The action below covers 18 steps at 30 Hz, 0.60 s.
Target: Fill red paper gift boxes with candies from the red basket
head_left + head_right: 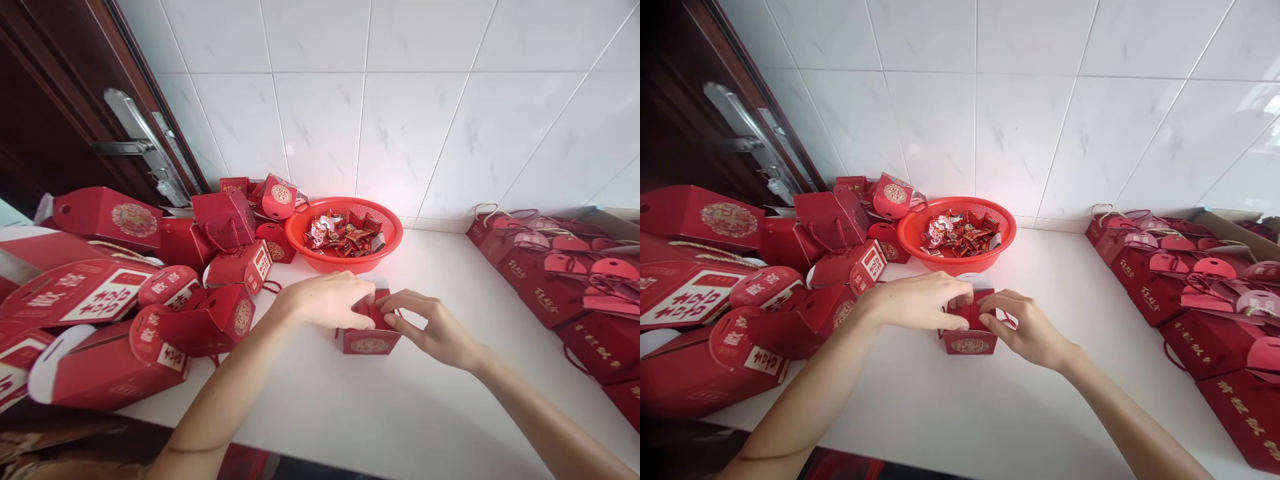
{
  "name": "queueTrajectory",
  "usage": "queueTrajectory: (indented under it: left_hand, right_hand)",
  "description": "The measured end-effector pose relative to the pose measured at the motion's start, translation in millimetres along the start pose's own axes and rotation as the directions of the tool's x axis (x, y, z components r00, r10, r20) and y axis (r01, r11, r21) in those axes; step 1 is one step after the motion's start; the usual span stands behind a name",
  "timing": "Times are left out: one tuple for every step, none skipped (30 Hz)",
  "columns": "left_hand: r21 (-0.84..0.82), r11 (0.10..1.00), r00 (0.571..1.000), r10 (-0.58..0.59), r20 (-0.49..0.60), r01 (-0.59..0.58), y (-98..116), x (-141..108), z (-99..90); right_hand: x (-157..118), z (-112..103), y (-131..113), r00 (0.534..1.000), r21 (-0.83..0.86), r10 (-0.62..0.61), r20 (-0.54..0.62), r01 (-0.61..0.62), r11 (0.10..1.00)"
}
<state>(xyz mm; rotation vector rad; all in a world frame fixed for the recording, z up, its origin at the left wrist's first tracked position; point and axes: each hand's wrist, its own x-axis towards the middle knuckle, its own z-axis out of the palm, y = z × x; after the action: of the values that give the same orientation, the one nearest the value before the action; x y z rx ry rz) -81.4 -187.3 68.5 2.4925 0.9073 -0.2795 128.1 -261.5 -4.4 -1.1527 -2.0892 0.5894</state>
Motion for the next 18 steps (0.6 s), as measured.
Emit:
queueTrajectory:
  left_hand:
    - [-0.003,1.0,1.0,-0.011,-0.007,0.011,-1.2,-0.7,-1.2]
    - [-0.008,1.0,1.0,-0.026,-0.013,0.026,-2.4,-1.8,-2.8]
    - [-0.013,0.999,0.999,-0.043,-0.016,0.043,-3.4,-3.2,-4.6]
    - [-0.013,0.998,0.998,-0.058,-0.019,0.058,-4.4,-4.9,-6.6]
    - [-0.009,0.997,0.997,-0.07,-0.019,0.07,-5.2,-6.9,-8.5]
    - [-0.003,0.997,0.997,-0.078,-0.022,0.078,-6.0,-8.8,-10.2]
    - [0.005,0.997,0.996,-0.079,-0.033,0.079,-6.9,-10.7,-11.5]
    - [0.01,0.997,0.996,-0.076,-0.053,0.076,-7.9,-12.4,-12.4]
    - [0.01,0.997,0.994,-0.074,-0.076,0.075,-8.9,-13.7,-12.8]
    - [0.007,0.997,0.992,-0.075,-0.098,0.076,-9.9,-14.5,-12.7]
    - [0.004,0.997,0.99,-0.079,-0.113,0.08,-10.6,-14.8,-12.2]
    - [0.003,0.996,0.989,-0.083,-0.123,0.084,-11.0,-14.5,-11.4]
    - [0.005,0.996,0.988,-0.088,-0.127,0.089,-11.1,-13.8,-10.5]
    - [0.009,0.996,0.987,-0.089,-0.131,0.091,-10.6,-12.7,-9.5]
    - [0.016,0.996,0.987,-0.083,-0.137,0.086,-9.8,-11.4,-8.6]
    - [0.021,0.997,0.987,-0.071,-0.144,0.075,-8.6,-10.0,-7.8]
    - [0.024,0.998,0.987,-0.059,-0.151,0.063,-7.2,-8.5,-7.1]
    - [0.024,0.998,0.987,-0.049,-0.155,0.054,-5.8,-6.9,-6.5]
  right_hand:
    - [-1.6,0.6,1.1,1.0,0.013,-0.026,-0.001,0.026,1.0]
    - [-3.1,1.2,2.2,0.998,0.022,-0.055,0.0,0.055,0.998]
    - [-4.5,2.1,3.4,0.996,0.028,-0.087,-0.003,0.087,0.996]
    - [-5.8,3.1,4.6,0.993,0.033,-0.118,-0.009,0.119,0.992]
    - [-6.9,4.3,5.9,0.989,0.037,-0.144,-0.019,0.145,0.989]
    - [-8.0,5.7,7.3,0.987,0.039,-0.161,-0.03,0.162,0.986]
    - [-8.9,7.1,8.6,0.984,0.041,-0.17,-0.043,0.172,0.984]
    - [-9.7,8.7,9.8,0.983,0.04,-0.174,-0.054,0.176,0.984]
    - [-10.4,10.3,10.9,0.983,0.035,-0.172,-0.067,0.175,0.984]
    - [-10.8,11.8,11.8,0.982,0.029,-0.173,-0.078,0.175,0.984]
    - [-11.2,13.2,12.4,0.98,0.022,-0.177,-0.089,0.18,0.983]
    - [-11.5,14.5,12.8,0.978,0.017,-0.184,-0.099,0.187,0.982]
    - [-11.9,15.5,12.9,0.975,0.012,-0.192,-0.108,0.194,0.981]
    - [-12.4,16.2,12.9,0.973,0.01,-0.197,-0.117,0.2,0.98]
    - [-13.0,16.7,12.8,0.972,0.01,-0.2,-0.127,0.203,0.979]
    - [-13.8,17.1,12.7,0.97,0.012,-0.197,-0.139,0.201,0.98]
    - [-14.8,17.3,12.8,0.97,0.015,-0.19,-0.153,0.195,0.981]
    - [-16.0,17.5,13.0,0.969,0.017,-0.18,-0.171,0.186,0.982]
